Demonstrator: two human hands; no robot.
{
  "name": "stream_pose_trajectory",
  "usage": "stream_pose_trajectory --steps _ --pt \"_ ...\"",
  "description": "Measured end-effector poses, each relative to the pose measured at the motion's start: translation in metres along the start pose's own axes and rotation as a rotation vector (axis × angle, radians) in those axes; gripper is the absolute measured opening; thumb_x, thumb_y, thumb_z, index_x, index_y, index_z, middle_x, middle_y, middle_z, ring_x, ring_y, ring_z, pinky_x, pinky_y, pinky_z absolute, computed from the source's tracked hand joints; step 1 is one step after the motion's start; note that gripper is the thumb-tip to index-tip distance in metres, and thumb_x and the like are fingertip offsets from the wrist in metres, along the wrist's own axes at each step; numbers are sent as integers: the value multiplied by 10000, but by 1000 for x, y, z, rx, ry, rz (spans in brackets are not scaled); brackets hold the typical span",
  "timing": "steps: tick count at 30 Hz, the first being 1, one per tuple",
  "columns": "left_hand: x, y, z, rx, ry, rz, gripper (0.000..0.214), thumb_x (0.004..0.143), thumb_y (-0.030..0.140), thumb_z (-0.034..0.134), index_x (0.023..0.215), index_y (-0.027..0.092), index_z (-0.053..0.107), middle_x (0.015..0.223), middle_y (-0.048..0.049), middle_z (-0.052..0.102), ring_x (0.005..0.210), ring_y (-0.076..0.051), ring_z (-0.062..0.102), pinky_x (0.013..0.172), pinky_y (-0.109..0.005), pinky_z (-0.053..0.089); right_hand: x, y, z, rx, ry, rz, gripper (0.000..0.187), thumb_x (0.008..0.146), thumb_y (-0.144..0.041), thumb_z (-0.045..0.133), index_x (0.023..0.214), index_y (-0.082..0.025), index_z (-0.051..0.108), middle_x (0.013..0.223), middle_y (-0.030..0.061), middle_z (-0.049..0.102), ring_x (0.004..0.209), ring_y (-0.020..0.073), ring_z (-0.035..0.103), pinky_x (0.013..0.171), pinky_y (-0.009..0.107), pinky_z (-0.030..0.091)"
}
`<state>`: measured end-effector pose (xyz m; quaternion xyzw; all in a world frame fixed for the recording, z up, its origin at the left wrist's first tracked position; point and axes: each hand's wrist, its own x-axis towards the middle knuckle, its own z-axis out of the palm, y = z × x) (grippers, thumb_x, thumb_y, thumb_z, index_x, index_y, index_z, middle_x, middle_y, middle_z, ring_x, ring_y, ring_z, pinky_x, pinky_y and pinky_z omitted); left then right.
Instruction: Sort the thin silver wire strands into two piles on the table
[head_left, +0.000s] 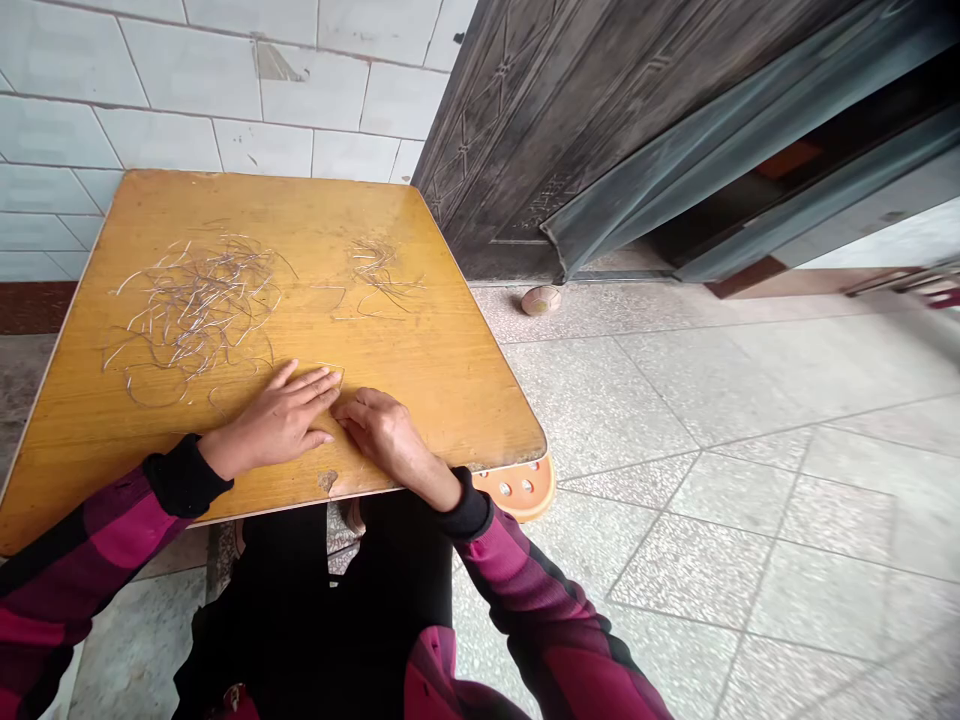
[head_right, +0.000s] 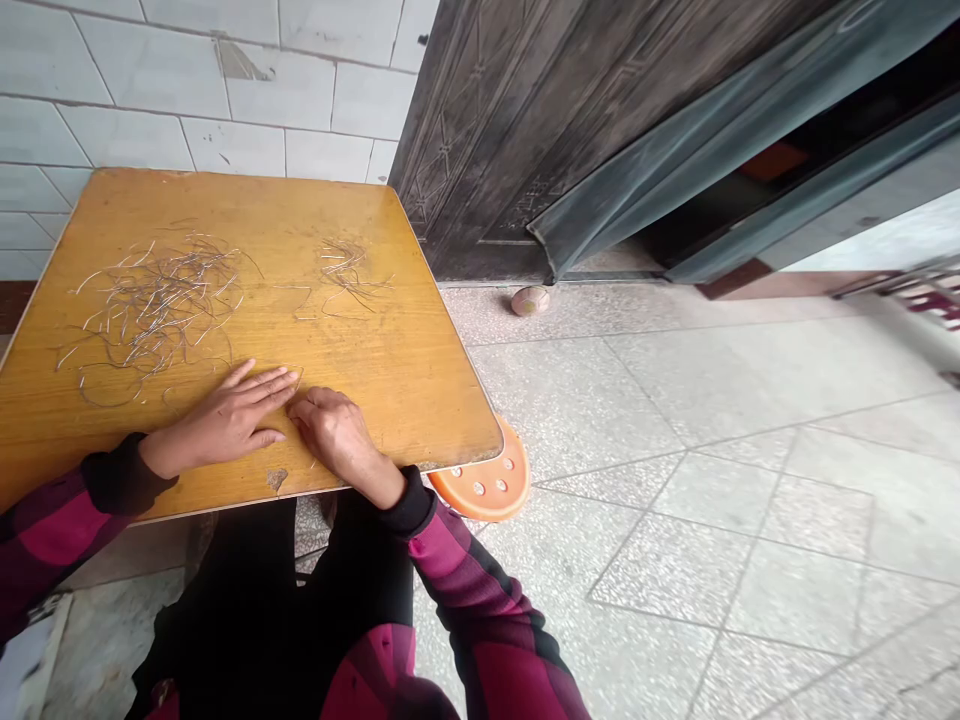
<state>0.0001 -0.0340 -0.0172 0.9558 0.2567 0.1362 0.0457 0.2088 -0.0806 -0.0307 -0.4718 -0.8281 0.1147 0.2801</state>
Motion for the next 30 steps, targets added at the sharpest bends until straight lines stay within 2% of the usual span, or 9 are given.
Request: stream_pose_trajectory --steps 4,7,10,14,18,25,30 --pt "9 -16 -6 -2 83 25 400 962 231 487 1346 140 552 1440 -114 543 1392 -257 435 1177 -540 261 -4 10 -8 -34 -21 -59 221 944 -124 505 955 -183 718 783 39 583 728 154 503 679 278 396" --pt "18 -25 -4 3 43 66 375 982 159 403 1314 145 577 1360 -93 619 1366 -244 470 1149 -519 316 -3 18 -18 -55 -98 -110 242 958 -133 491 979 -186 727 803 44 589 744 162 496 706 303 381" --pt "25 -30 0 27 3 64 387 992 154 376 1336 127 550 1343 -127 627 1356 -228 485 1142 -496 334 1 25 -28 -77 -175 -139 247 967 -142 492 1018 -189 729 854 57 606 794 174 510 752 328 375" --pt "28 -32 2 53 7 63 400 998 150 366 1369 108 508 1356 -154 610 1360 -224 482 1152 -507 318 3 29 -37 -87 -225 -158 251 966 -133 496 1033 -189 731 883 64 619 828 180 527 778 339 376" --pt "28 -31 1 75 8 73 411 1010 159 347 1397 97 473 1383 -167 584 1379 -229 458 1163 -527 290 4 31 -36 -65 -214 -165 248 964 -130 499 1017 -202 730 880 56 627 833 179 538 787 344 384" --pt "31 -25 2 74 -76 20 419 1019 194 339 1412 101 451 1421 -167 551 1401 -237 426 1179 -539 241 3 30 -32 -60 -183 -184 238 962 -139 512 1065 -187 722 879 61 641 822 180 555 781 347 404" --pt "31 -16 3 80 -78 -29 424 1004 149 322 1405 95 450 1429 -165 545 1381 -233 452 1189 -545 208 -5 10 -22 -86 -117 -48 197 936 -147 533 961 -169 727 808 49 629 763 170 546 742 322 410"
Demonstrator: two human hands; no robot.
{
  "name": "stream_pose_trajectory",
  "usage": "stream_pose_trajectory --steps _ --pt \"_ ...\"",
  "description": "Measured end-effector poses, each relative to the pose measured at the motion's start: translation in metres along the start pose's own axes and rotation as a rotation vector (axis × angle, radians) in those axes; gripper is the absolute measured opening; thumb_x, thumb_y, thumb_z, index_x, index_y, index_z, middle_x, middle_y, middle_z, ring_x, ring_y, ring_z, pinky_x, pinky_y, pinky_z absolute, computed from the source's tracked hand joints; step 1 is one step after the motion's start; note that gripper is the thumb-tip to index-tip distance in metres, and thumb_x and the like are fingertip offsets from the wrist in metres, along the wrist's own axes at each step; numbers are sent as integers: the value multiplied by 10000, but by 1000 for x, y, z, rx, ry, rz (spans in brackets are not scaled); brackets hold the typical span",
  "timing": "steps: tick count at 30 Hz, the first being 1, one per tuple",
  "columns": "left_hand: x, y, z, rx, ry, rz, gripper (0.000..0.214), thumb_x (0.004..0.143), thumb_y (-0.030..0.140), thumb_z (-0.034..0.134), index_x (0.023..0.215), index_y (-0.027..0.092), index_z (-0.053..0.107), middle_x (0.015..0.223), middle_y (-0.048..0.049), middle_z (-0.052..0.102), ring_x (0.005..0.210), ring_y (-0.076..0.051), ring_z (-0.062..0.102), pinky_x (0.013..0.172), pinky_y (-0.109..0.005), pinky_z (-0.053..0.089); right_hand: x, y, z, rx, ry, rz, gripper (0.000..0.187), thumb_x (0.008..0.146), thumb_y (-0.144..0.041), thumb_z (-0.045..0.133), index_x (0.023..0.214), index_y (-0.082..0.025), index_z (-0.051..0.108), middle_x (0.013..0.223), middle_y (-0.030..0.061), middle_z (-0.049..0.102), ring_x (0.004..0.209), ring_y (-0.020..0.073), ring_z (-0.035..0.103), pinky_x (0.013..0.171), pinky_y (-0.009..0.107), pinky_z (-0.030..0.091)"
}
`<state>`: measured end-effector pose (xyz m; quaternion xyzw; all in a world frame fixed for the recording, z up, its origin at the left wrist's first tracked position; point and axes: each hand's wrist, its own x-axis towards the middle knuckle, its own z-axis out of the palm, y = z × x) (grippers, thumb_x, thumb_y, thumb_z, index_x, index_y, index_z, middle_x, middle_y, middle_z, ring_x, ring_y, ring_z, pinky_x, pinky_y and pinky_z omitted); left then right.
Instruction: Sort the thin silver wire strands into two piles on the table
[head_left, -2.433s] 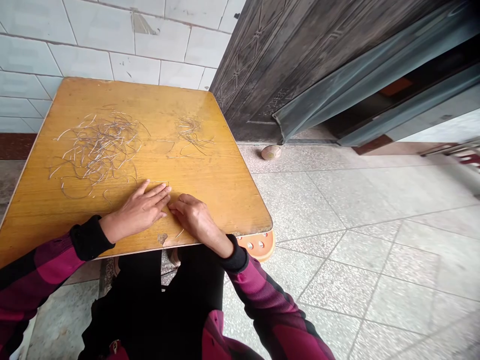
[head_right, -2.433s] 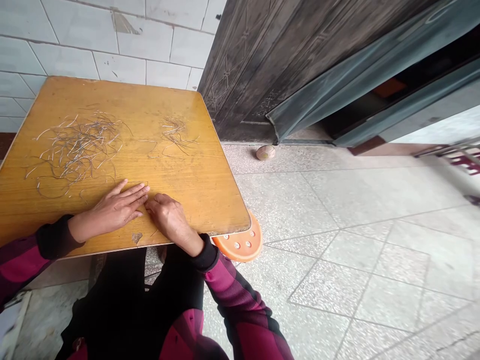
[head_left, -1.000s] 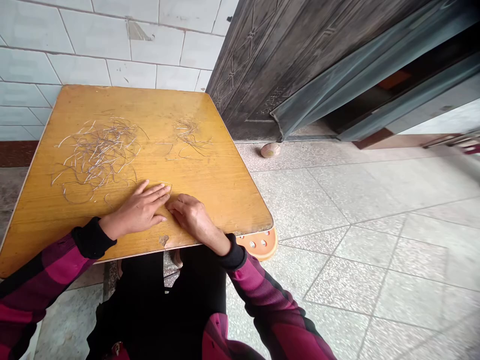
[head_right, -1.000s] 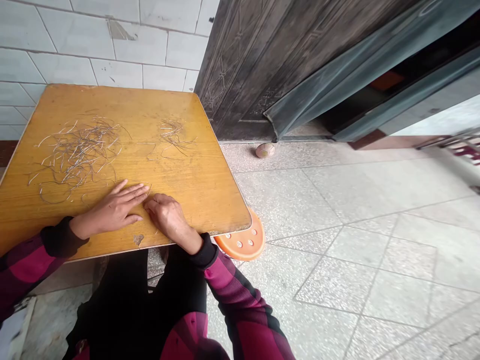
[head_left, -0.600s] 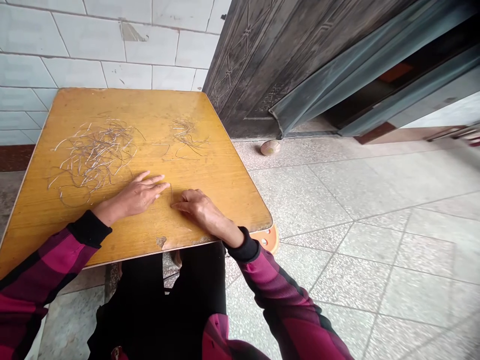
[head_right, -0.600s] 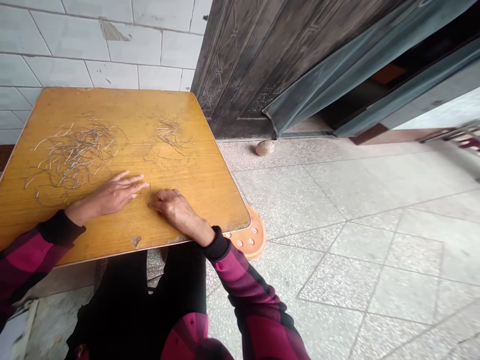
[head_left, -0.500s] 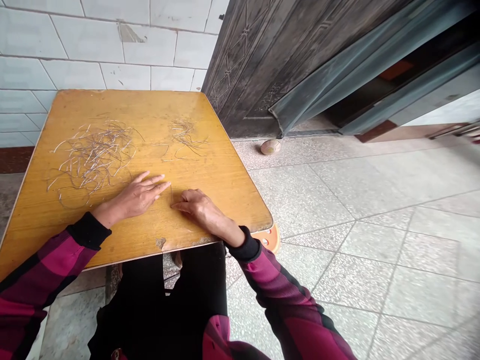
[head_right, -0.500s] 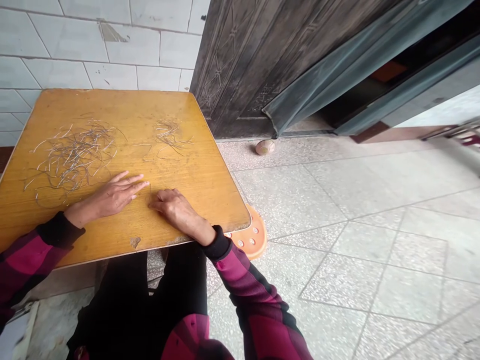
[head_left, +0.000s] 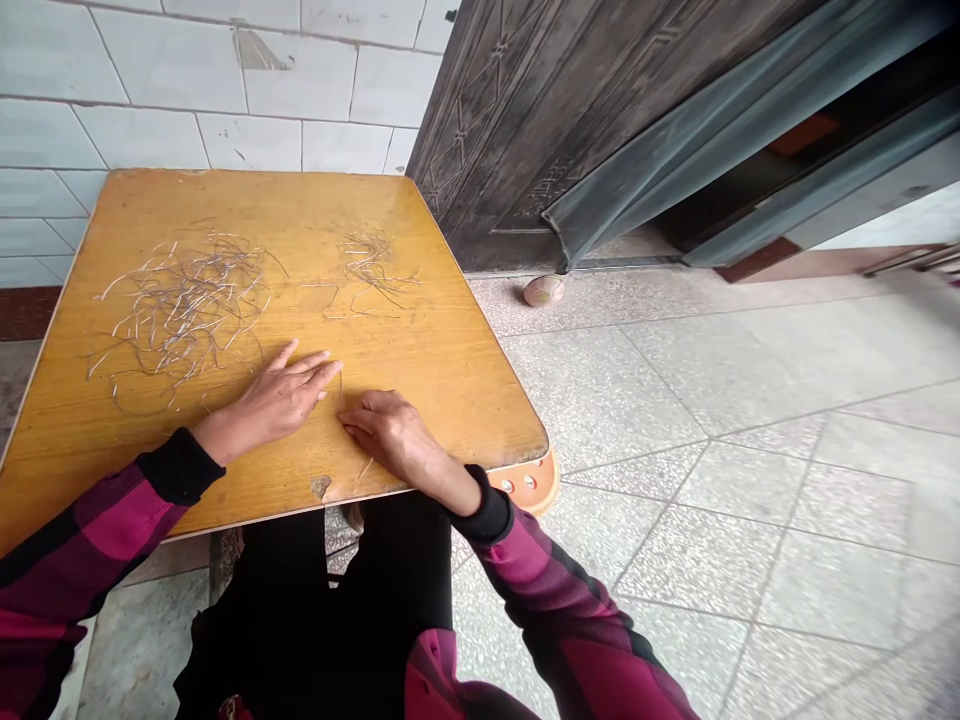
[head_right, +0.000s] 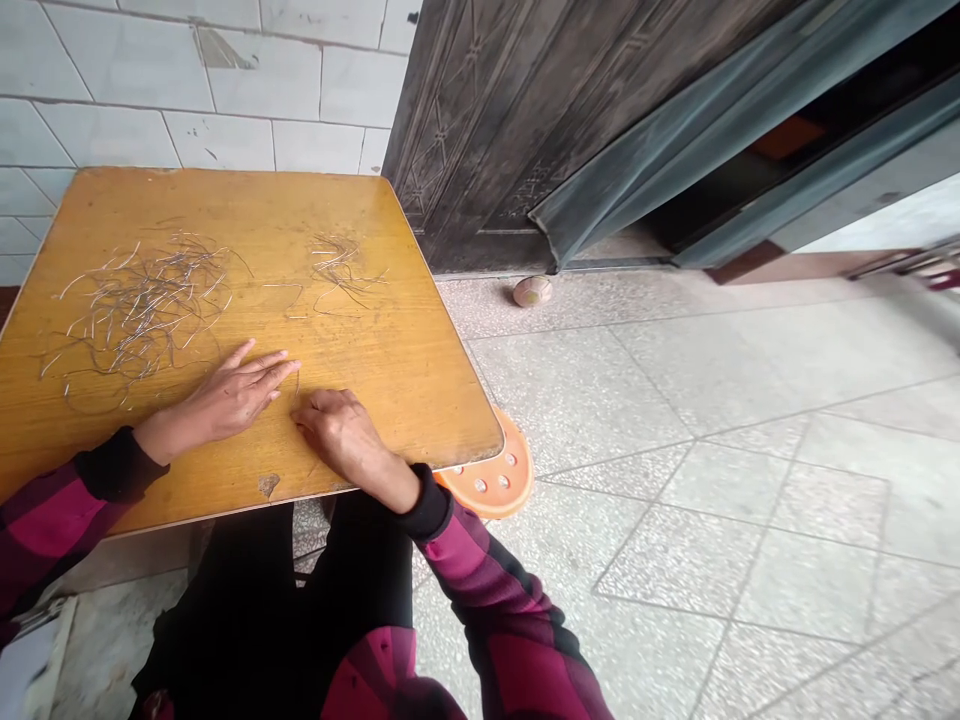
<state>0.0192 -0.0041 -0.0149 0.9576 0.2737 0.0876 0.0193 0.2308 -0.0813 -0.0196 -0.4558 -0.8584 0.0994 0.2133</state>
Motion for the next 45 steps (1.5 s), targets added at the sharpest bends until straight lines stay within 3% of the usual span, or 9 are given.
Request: stream_pose_trajectory --steps 4,9,14,23,29,36,41,45 --pt "-1 3 3 10 4 1 480 953 59 295 1412 69 434 1424 -180 545 1384 -240 448 1192 -570 185 -1 -21 13 -23 42 127 153 911 -164 566 911 -179 718 795 45 627 752 167 552 736 307 415" --pt "-1 5 5 16 6 -1 482 947 79 307 1413 62 432 1433 -189 533 1396 -244 431 1200 -559 178 9 -33 21 23 44 180 171 904 -147 555 940 -167 721 814 56 643 771 171 563 759 314 408" --pt "1 6 3 -18 -11 -11 470 960 111 311 1410 59 437 1422 -194 543 1389 -243 442 1202 -545 194 21 -32 19 96 19 134 232 933 -161 501 994 -164 725 883 71 662 815 176 573 786 315 413" --pt "1 6 1 -43 -9 -34 468 952 110 347 1409 64 439 1412 -201 550 1374 -252 462 1197 -564 184 23 -29 22 77 22 82 233 940 -162 494 916 -144 725 900 88 670 837 181 573 797 335 409" --pt "-5 5 6 -106 25 -41 507 914 45 348 1414 50 428 1429 -212 528 1389 -250 441 1186 -538 249 19 -25 24 126 71 120 227 941 -166 518 1017 -150 731 901 75 689 821 173 599 794 329 407" --pt "-17 2 6 -189 143 -77 572 916 11 293 1481 97 322 1489 -168 475 1417 -227 397 1178 -528 298 21 -25 23 116 73 168 149 901 -138 557 852 -162 695 808 41 666 769 154 584 755 296 382" --pt "-37 22 -12 -147 218 -55 453 939 54 342 1365 103 489 1491 -165 473 1416 -232 402 1168 -506 345 19 -27 19 128 60 222 102 868 -120 595 818 -162 673 798 39 666 739 143 576 740 279 389" --pt "-61 50 -10 -35 178 -22 433 921 50 383 1322 76 543 1437 -178 532 1377 -277 457 1162 -531 354 17 -29 18 172 83 263 46 843 -122 633 826 -163 645 791 30 672 715 137 578 737 277 400"
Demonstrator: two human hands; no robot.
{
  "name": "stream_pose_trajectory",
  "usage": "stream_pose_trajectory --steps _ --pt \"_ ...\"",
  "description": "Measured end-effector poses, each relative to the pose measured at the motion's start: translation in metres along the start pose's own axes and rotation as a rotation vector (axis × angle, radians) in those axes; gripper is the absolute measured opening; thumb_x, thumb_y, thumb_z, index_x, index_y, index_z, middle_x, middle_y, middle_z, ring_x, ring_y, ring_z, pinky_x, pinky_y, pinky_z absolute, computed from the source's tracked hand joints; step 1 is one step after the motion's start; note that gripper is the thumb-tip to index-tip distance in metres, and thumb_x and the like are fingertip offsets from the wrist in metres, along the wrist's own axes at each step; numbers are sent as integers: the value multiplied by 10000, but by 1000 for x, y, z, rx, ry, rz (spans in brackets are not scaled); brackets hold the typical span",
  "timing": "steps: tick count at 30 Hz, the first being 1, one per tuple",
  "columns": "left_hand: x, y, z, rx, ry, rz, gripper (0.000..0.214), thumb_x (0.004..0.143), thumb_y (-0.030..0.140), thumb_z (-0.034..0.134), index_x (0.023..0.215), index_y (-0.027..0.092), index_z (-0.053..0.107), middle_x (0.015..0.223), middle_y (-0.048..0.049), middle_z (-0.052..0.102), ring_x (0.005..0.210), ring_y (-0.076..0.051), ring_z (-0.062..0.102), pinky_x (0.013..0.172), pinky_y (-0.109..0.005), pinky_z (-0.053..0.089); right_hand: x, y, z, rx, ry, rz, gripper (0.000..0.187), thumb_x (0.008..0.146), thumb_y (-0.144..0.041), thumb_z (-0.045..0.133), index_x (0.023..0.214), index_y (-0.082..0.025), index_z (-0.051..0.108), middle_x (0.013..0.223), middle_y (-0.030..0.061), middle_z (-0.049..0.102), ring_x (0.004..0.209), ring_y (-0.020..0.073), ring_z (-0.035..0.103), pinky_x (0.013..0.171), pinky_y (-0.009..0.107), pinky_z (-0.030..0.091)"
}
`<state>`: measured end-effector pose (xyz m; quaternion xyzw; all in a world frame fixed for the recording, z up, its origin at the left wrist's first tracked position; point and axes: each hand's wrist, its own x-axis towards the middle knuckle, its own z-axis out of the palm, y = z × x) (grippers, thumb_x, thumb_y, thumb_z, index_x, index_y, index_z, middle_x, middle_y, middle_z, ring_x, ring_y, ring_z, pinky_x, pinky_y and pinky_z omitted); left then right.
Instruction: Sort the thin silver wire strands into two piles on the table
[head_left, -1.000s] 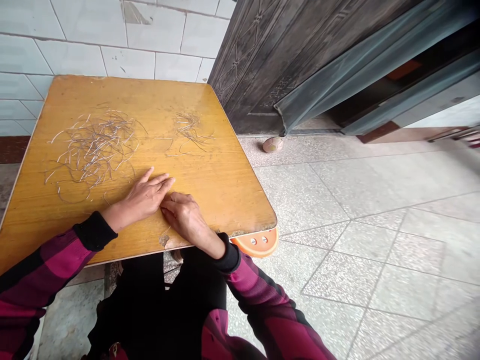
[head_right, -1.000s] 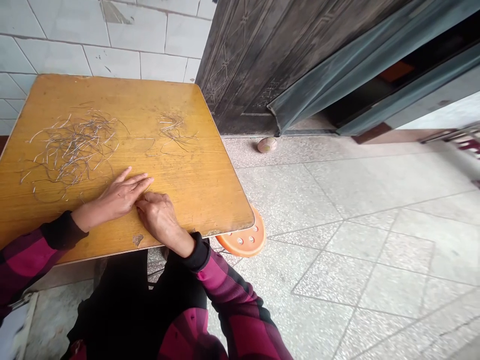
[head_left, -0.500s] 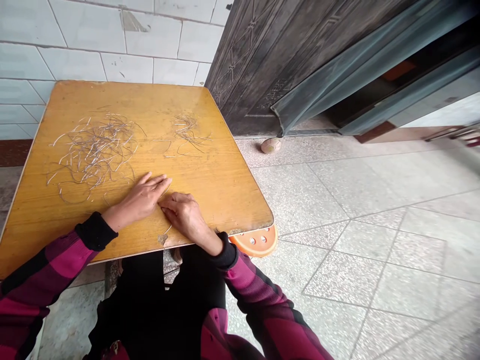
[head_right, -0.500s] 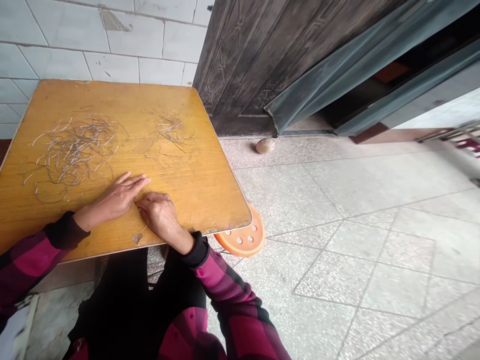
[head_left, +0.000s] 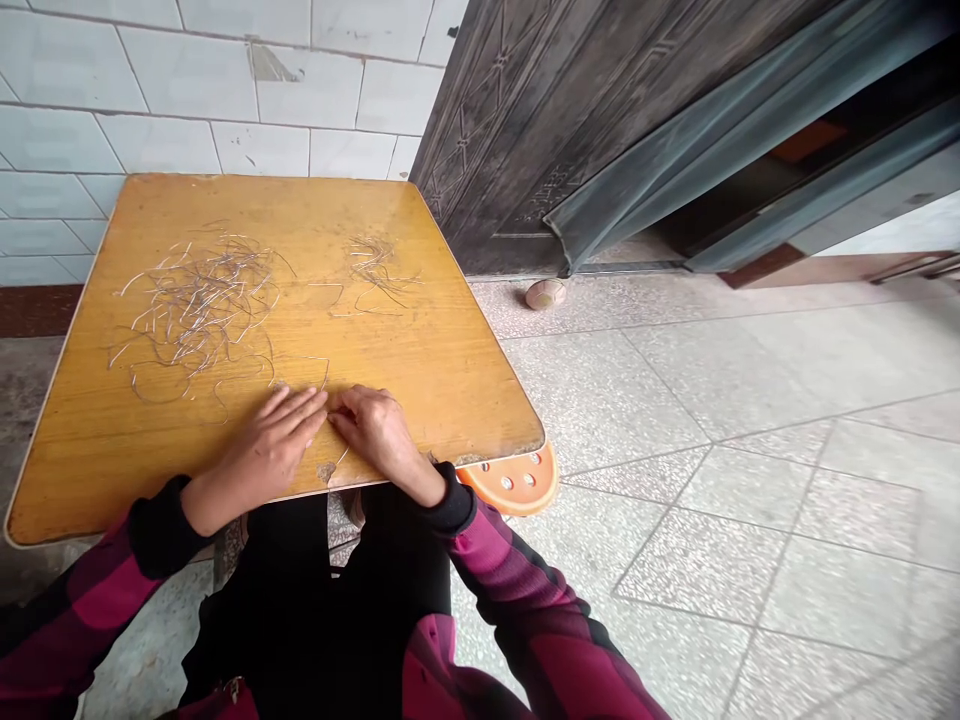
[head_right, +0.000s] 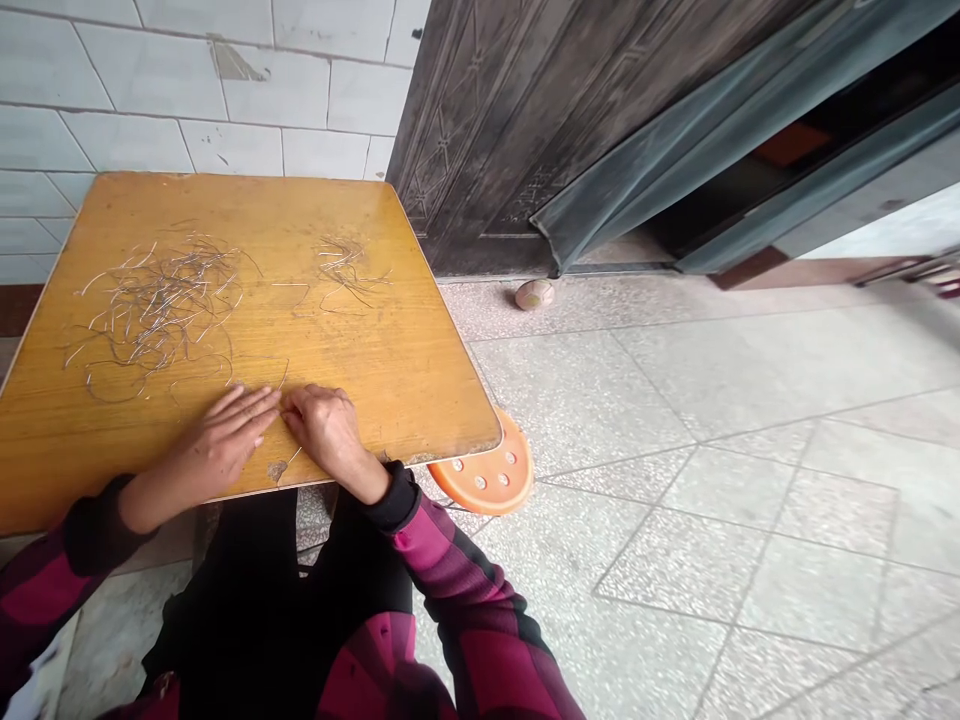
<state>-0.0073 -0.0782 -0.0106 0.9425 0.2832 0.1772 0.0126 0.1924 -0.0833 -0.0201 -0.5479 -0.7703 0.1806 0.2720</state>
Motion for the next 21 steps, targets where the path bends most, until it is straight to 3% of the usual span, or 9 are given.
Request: stream_pose_trajectory --steps 5,13,21 --pt "-14 8 11 63 -30 14 447 932 53 386 1362 14 502 1404 -208 553 1361 -296 474 1164 -526 355 0 -2 -1 18 -28 22 85 809 -108 662 834 -161 602 732 3 651 661 122 562 709 262 404" --pt "-14 -1 11 -19 -70 7 425 969 127 420 1380 109 525 1441 -139 535 1396 -257 432 1183 -505 337 4 -6 -23 -257 -237 -49 82 843 -97 585 831 -170 620 761 29 642 681 141 555 674 285 349" --pt "-13 -2 12 -12 -48 24 399 953 127 440 1327 78 572 1405 -148 570 1353 -265 488 1165 -486 380 15 5 -33 -447 -321 -313 165 923 -160 546 846 -180 691 809 59 660 714 169 533 716 343 320"
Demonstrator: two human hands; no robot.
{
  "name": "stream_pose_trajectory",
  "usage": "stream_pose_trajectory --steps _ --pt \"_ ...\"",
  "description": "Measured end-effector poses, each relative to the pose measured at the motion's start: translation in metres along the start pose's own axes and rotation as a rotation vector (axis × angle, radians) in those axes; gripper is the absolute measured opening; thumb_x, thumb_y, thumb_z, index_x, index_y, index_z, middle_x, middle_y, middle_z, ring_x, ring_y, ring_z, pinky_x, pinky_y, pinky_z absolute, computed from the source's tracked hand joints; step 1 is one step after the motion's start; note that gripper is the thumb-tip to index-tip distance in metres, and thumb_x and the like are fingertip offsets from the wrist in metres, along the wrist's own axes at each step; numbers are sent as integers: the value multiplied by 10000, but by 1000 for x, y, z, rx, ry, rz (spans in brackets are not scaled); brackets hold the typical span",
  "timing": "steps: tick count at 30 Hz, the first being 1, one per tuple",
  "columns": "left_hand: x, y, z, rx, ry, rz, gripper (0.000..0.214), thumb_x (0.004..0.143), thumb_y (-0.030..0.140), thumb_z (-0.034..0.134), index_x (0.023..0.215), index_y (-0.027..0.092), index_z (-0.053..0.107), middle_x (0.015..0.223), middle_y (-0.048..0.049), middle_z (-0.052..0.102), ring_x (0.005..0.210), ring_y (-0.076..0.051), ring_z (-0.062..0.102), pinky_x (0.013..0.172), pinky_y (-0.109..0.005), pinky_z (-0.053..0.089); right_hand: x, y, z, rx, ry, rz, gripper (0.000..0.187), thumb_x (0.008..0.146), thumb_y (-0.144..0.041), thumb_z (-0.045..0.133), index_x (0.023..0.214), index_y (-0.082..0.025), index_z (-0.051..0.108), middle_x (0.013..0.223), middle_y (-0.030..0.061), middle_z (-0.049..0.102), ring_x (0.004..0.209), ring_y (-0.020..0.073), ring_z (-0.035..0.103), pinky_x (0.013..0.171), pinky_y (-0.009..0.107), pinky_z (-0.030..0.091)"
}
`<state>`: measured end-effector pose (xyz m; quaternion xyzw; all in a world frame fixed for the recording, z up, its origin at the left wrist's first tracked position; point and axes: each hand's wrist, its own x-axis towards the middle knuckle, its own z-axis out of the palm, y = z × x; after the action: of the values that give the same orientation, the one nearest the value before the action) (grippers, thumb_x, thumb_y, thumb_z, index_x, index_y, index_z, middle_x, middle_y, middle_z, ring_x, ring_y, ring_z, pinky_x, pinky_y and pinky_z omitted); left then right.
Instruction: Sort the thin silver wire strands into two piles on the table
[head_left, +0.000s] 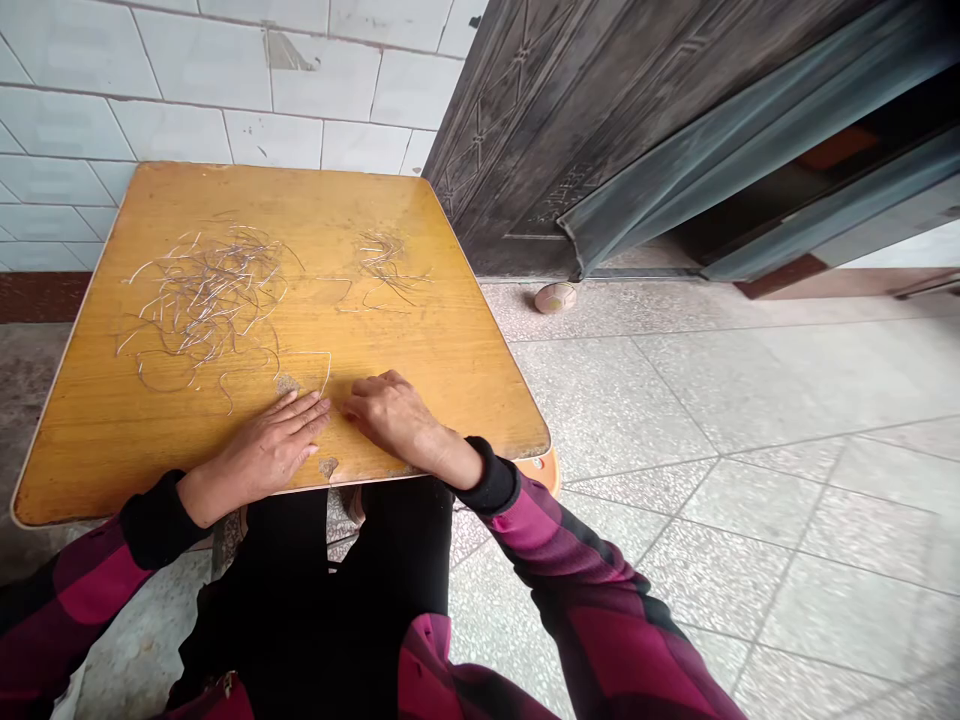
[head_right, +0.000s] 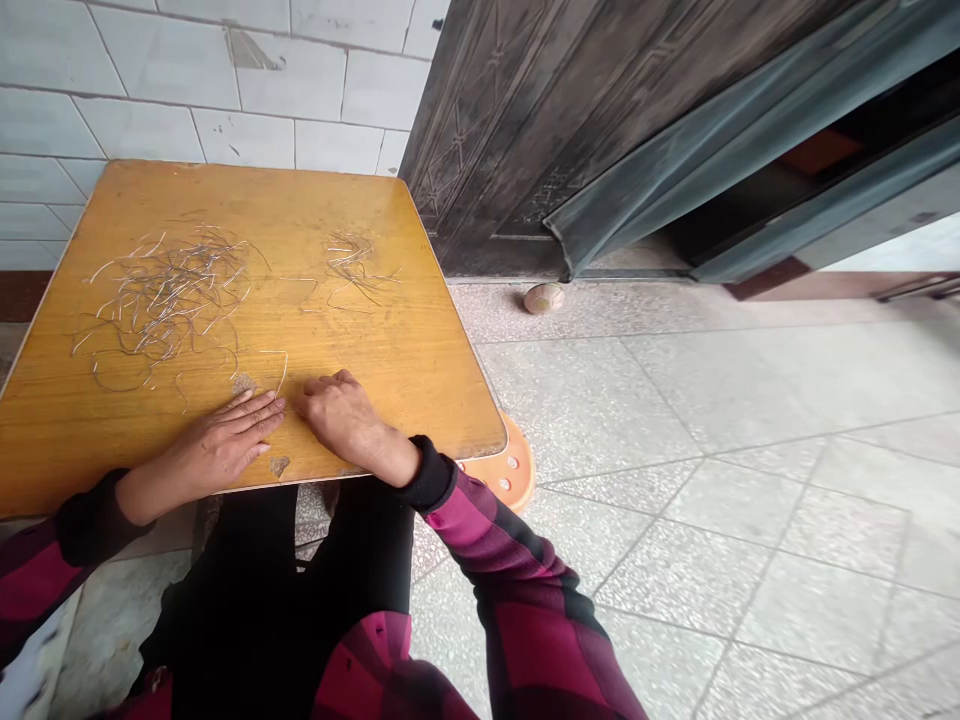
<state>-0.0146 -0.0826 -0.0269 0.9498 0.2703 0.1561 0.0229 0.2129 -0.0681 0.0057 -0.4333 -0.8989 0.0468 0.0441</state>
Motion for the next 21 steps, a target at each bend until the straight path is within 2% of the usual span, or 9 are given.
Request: stream_pose_trajectory --steps 9,15,21 --pt "5 -4 -9 0 7 55 370 956 115 424 1272 79 613 1368 -151 599 1308 -258 538 1133 -477 433 1 36 -13 -30 -42 -277 188 950 -134 532 934 -189 711 848 51 658 821 191 541 811 353 338" --pt "6 -2 -11 33 22 80 361 959 117 420 1252 45 618 1341 -166 618 1294 -268 550 1117 -468 456 -1 58 -15 10 -43 -356 196 967 -158 524 1003 -198 713 932 57 684 897 201 563 839 358 371" --pt "7 -4 -15 37 3 103 366 947 104 436 1265 53 609 1350 -152 615 1305 -258 540 1121 -445 456 1 71 -18 107 -22 -434 249 989 -132 465 976 -175 710 928 62 684 887 186 571 818 350 399"
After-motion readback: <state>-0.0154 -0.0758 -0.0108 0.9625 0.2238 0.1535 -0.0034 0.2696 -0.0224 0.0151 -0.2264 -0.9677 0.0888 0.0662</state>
